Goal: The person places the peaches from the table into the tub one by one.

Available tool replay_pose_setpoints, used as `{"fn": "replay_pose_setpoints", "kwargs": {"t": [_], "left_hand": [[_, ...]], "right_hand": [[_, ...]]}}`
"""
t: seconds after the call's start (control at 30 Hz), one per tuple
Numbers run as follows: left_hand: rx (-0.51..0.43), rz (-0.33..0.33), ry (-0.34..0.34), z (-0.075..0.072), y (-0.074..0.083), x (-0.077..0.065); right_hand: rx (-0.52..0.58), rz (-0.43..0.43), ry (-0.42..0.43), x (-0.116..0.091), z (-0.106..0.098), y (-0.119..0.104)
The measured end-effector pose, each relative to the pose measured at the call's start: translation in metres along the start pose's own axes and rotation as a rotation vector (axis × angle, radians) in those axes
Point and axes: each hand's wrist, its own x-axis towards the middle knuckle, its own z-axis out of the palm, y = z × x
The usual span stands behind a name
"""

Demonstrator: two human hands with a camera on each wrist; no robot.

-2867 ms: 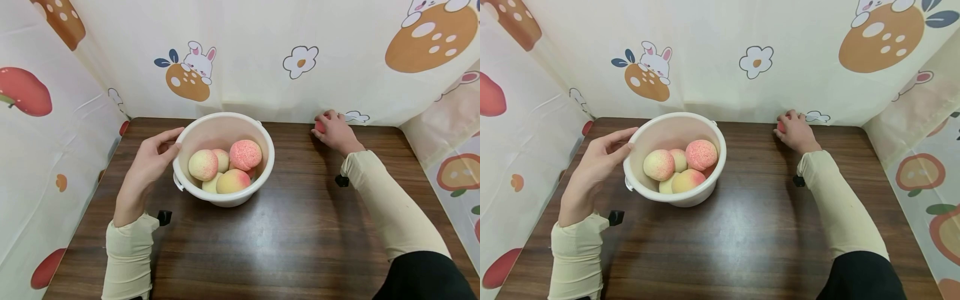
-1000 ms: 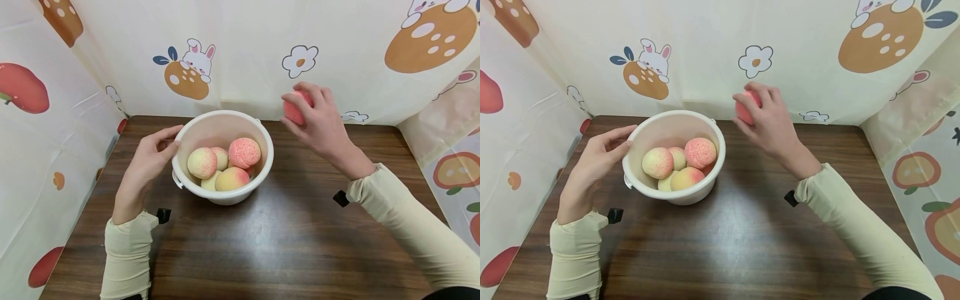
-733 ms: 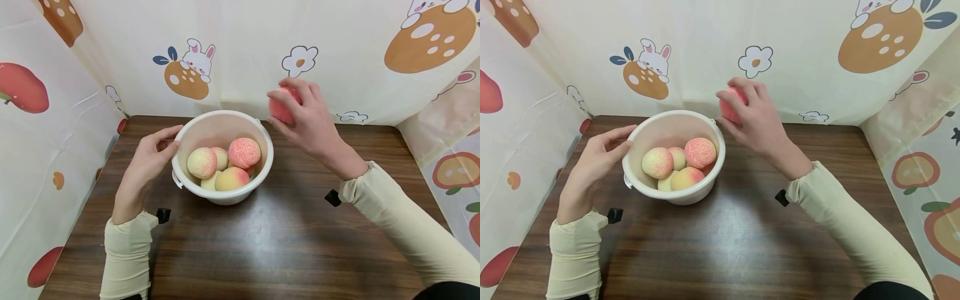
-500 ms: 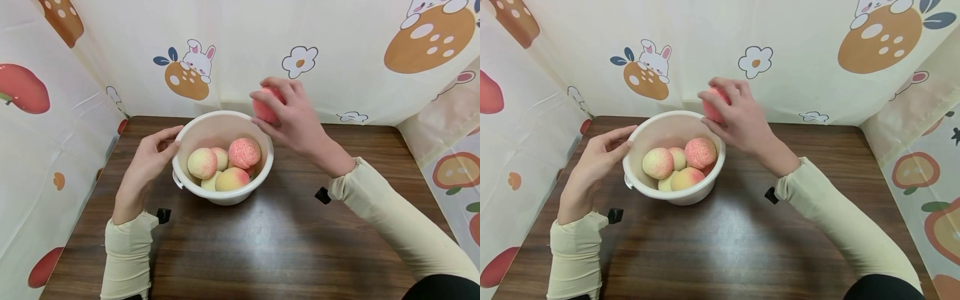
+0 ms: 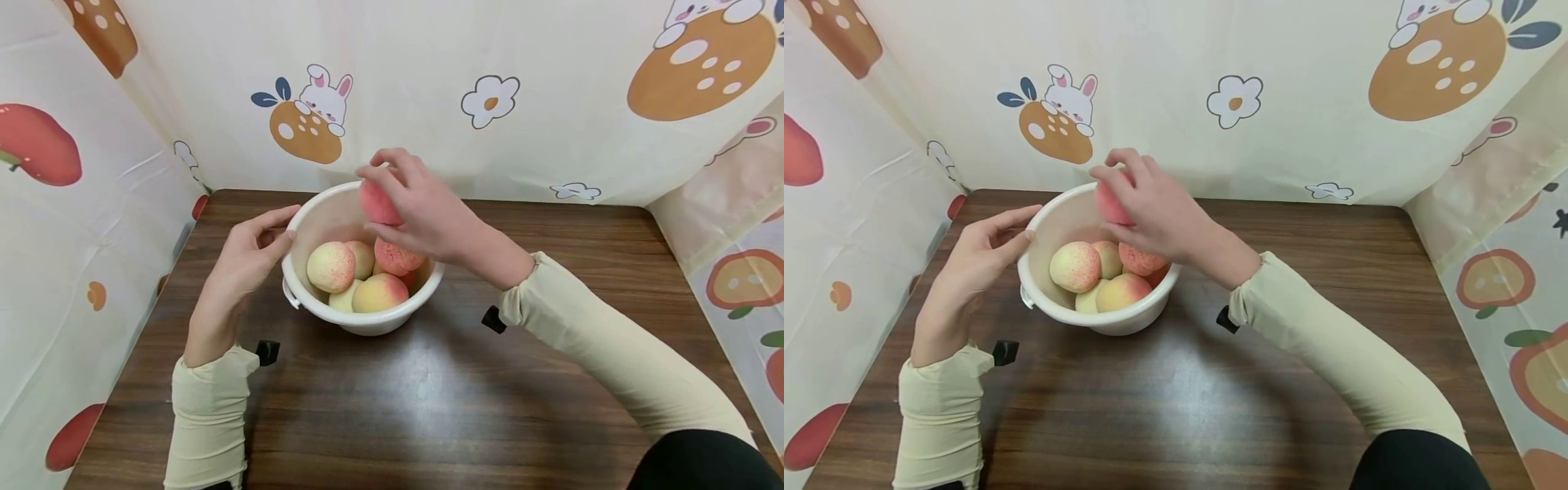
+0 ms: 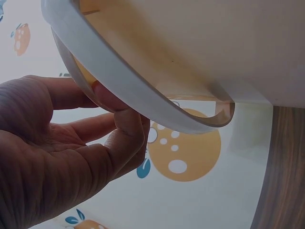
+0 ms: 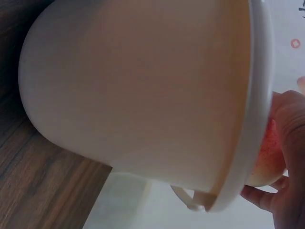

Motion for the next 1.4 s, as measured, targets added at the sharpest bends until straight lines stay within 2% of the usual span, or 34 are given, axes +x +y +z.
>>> {"fn": "replay_pose_setpoints", "kwargs": {"t": [0.27, 0.4, 0.5, 0.67, 0.87, 1.13, 1.3, 1.4], "left_hand": [[-0.001, 0.009, 0.008, 0.0, -0.003, 0.0], [-0.007, 0.013, 0.011, 0.0, -0.003, -0.001], [-0.011, 0.007, 0.004, 0.001, -0.003, -0.001], [-0.014, 0.006, -0.004, 0.002, -0.002, -0.001], [0.008, 0.022, 0.003, 0.001, -0.001, 0.0], [0.01, 0.006, -0.002, 0.0, 0.001, 0.001], [0.005, 0.007, 0.0, 0.001, 0.0, 0.001], [0.007, 0.006, 0.003, 0.001, 0.0, 0.001]], "right_hand": [[0.068, 0.058, -0.224, 0.013, 0.016, -0.005], [0.057, 0.049, -0.301, 0.02, 0.022, -0.007], [0.008, 0.019, -0.341, 0.023, 0.027, -0.007], [-0.09, -0.025, -0.359, 0.025, 0.032, -0.006], [-0.071, -0.007, -0.357, 0.026, 0.035, -0.007], [-0.086, -0.022, -0.339, 0.026, 0.035, -0.005], [-0.094, -0.012, -0.362, 0.027, 0.035, -0.005], [-0.061, -0.001, -0.382, 0.027, 0.033, -0.003]]}}
